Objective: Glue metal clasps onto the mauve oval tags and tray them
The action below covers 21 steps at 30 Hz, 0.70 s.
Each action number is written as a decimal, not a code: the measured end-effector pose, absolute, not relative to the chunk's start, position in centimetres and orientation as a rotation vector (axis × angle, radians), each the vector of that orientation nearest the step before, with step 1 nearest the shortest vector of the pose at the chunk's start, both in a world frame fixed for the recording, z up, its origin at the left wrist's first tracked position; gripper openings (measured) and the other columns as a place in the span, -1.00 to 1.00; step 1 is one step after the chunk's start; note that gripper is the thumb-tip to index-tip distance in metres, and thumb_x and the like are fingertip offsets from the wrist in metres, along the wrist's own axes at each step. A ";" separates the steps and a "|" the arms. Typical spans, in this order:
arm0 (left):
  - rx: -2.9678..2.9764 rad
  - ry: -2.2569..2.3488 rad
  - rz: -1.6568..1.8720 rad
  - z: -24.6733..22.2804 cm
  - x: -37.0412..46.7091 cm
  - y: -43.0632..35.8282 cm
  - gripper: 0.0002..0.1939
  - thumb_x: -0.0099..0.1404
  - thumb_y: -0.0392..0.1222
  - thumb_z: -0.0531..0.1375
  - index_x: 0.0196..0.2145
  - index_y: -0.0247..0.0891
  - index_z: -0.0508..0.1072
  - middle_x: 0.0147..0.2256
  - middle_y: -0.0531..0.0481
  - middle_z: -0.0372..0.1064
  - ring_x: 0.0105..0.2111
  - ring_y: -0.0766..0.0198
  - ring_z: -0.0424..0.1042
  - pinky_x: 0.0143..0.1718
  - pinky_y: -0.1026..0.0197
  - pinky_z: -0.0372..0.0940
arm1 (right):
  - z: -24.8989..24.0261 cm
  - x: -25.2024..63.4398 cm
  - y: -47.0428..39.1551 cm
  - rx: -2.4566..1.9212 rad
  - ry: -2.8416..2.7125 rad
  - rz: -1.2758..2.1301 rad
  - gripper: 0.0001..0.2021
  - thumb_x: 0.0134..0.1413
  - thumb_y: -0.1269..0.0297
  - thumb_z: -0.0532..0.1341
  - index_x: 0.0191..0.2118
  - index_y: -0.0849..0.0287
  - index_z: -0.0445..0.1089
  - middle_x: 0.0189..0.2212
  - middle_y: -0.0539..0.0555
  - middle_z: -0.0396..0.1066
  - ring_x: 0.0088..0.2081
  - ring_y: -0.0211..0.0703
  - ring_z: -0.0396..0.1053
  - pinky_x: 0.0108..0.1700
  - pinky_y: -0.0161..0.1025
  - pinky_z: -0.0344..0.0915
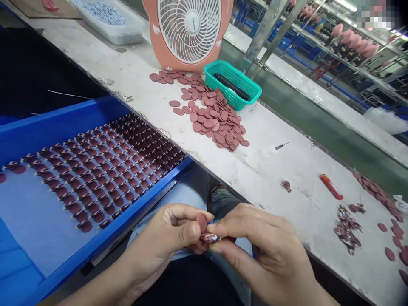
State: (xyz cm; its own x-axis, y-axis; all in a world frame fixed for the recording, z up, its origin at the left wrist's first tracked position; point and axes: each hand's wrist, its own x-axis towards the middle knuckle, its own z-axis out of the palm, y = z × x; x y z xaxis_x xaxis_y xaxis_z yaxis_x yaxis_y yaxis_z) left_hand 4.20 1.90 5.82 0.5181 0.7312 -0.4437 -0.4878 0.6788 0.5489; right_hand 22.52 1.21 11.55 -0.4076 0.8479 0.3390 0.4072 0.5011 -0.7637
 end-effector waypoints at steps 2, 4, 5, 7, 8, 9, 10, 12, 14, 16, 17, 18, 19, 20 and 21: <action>0.362 0.713 0.751 5.7 4.3 1.9 -0.74 -0.04 -0.01 0.53 -0.43 -0.19 0.68 -0.51 0.01 0.58 -0.53 0.42 0.46 -0.46 0.44 0.35 | 11.5 22.5 1.3 -1.034 -2.011 0.774 -0.87 0.13 0.53 0.33 -0.20 0.25 0.51 -0.38 0.01 0.58 -0.36 -0.33 0.52 -0.23 -0.44 0.44; 0.350 0.718 0.749 5.7 4.4 1.9 -0.74 -0.04 0.00 0.53 -0.44 -0.18 0.67 -0.51 0.02 0.57 -0.53 0.42 0.46 -0.45 0.44 0.35 | 11.5 22.4 1.4 -1.034 -2.005 0.771 -0.89 0.13 0.52 0.34 -0.21 0.25 0.51 -0.39 0.01 0.57 -0.37 -0.34 0.51 -0.24 -0.45 0.43; 0.350 0.720 0.745 5.6 4.4 1.9 -0.74 -0.04 0.00 0.53 -0.44 -0.18 0.67 -0.52 0.02 0.57 -0.53 0.42 0.45 -0.45 0.44 0.35 | 11.5 22.4 1.4 -1.032 -2.003 0.768 -0.89 0.13 0.52 0.34 -0.21 0.25 0.51 -0.39 0.01 0.57 -0.37 -0.35 0.51 -0.24 -0.47 0.43; 0.349 0.723 0.731 5.6 4.4 2.0 -0.72 -0.04 0.01 0.53 -0.44 -0.20 0.67 -0.52 0.02 0.55 -0.54 0.42 0.44 -0.47 0.44 0.34 | 11.6 22.4 1.5 -1.036 -2.007 0.771 -0.89 0.13 0.52 0.34 -0.21 0.26 0.51 -0.40 0.01 0.57 -0.37 -0.36 0.51 -0.22 -0.48 0.42; 0.346 0.725 0.720 5.5 4.3 2.0 -0.71 -0.05 0.03 0.53 -0.44 -0.20 0.67 -0.54 0.02 0.54 -0.55 0.43 0.43 -0.48 0.44 0.33 | 11.6 22.4 1.5 -1.043 -2.012 0.773 -0.90 0.13 0.51 0.34 -0.21 0.26 0.51 -0.40 0.01 0.57 -0.36 -0.36 0.51 -0.22 -0.48 0.42; 0.345 0.722 0.706 5.4 4.2 2.0 -0.68 -0.06 0.05 0.53 -0.44 -0.21 0.67 -0.55 0.02 0.52 -0.57 0.44 0.41 -0.50 0.45 0.32 | 11.6 22.4 1.5 -1.049 -2.022 0.778 -0.90 0.14 0.50 0.34 -0.21 0.26 0.51 -0.39 0.01 0.57 -0.36 -0.36 0.51 -0.22 -0.47 0.43; 0.345 0.720 0.689 5.4 4.2 2.0 -0.66 -0.07 0.07 0.53 -0.45 -0.23 0.66 -0.56 0.02 0.51 -0.58 0.44 0.40 -0.51 0.45 0.31 | 11.6 22.3 1.5 -1.053 -2.031 0.777 -0.90 0.15 0.50 0.33 -0.20 0.25 0.50 -0.38 0.01 0.57 -0.35 -0.35 0.52 -0.21 -0.46 0.43; 0.347 0.705 0.660 5.2 4.0 2.1 -0.62 -0.06 0.09 0.52 -0.47 -0.28 0.65 -0.57 0.02 0.47 -0.58 0.44 0.38 -0.51 0.45 0.31 | 11.7 22.4 1.3 -1.067 -2.033 0.763 -0.85 0.14 0.45 0.35 -0.14 0.23 0.48 -0.35 -0.01 0.58 -0.34 -0.36 0.51 -0.22 -0.46 0.42; 0.334 0.695 0.648 5.1 4.0 2.1 -0.63 -0.03 0.08 0.51 -0.48 -0.31 0.63 -0.56 0.03 0.44 -0.56 0.43 0.38 -0.49 0.44 0.32 | 11.8 22.6 1.1 -1.085 -2.003 0.748 -0.71 0.10 0.36 0.39 -0.04 0.19 0.44 -0.30 -0.02 0.57 -0.35 -0.36 0.48 -0.23 -0.44 0.42; 0.309 0.684 0.651 5.0 4.1 2.0 -0.66 0.02 0.04 0.50 -0.48 -0.30 0.61 -0.55 0.04 0.42 -0.54 0.43 0.40 -0.47 0.44 0.33 | 11.7 22.8 0.9 -1.101 -1.971 0.764 -0.61 0.07 0.28 0.42 0.02 0.15 0.41 -0.26 -0.02 0.56 -0.36 -0.34 0.44 -0.27 -0.41 0.43; 0.302 0.671 0.651 5.0 4.2 2.0 -0.67 0.03 0.04 0.49 -0.49 -0.30 0.60 -0.55 0.04 0.42 -0.54 0.43 0.40 -0.47 0.44 0.33 | 11.7 22.9 0.8 -1.104 -1.962 0.784 -0.61 0.08 0.27 0.41 0.03 0.14 0.41 -0.26 -0.01 0.55 -0.36 -0.32 0.44 -0.29 -0.39 0.43; 0.299 0.658 0.646 4.9 4.3 2.0 -0.66 0.04 0.05 0.48 -0.50 -0.30 0.60 -0.55 0.04 0.42 -0.55 0.43 0.40 -0.48 0.45 0.33 | 11.6 23.0 0.8 -1.100 -1.963 0.805 -0.64 0.11 0.29 0.39 0.03 0.13 0.43 -0.26 0.01 0.55 -0.35 -0.30 0.45 -0.29 -0.38 0.43; 0.298 0.643 0.638 4.9 4.4 2.0 -0.64 0.03 0.07 0.48 -0.51 -0.30 0.60 -0.55 0.04 0.43 -0.56 0.44 0.40 -0.49 0.46 0.34 | 11.6 23.1 0.8 -1.095 -1.968 0.825 -0.70 0.14 0.33 0.36 0.01 0.14 0.45 -0.26 0.02 0.55 -0.33 -0.30 0.46 -0.27 -0.37 0.44; 0.298 0.635 0.624 4.9 4.5 2.0 -0.63 0.02 0.09 0.49 -0.51 -0.31 0.60 -0.56 0.04 0.43 -0.58 0.45 0.39 -0.50 0.46 0.35 | 11.5 23.2 0.8 -1.084 -1.974 0.838 -0.74 0.17 0.37 0.34 -0.01 0.16 0.48 -0.28 0.03 0.56 -0.31 -0.29 0.47 -0.24 -0.36 0.44; 0.293 0.630 0.615 4.9 4.6 2.0 -0.63 -0.01 0.09 0.50 -0.52 -0.31 0.61 -0.57 0.04 0.43 -0.60 0.46 0.38 -0.51 0.47 0.36 | 11.4 23.2 0.8 -1.076 -1.976 0.841 -0.78 0.19 0.40 0.33 -0.03 0.17 0.49 -0.29 0.03 0.57 -0.30 -0.29 0.48 -0.21 -0.36 0.44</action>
State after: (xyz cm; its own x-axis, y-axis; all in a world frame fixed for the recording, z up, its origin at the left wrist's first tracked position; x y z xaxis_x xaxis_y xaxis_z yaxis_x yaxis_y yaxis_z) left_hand 4.56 1.99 4.88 0.6395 0.6162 -0.4598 -0.4445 0.7843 0.4329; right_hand 23.22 0.84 11.35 -0.3900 0.8767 0.2815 0.4047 0.4378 -0.8028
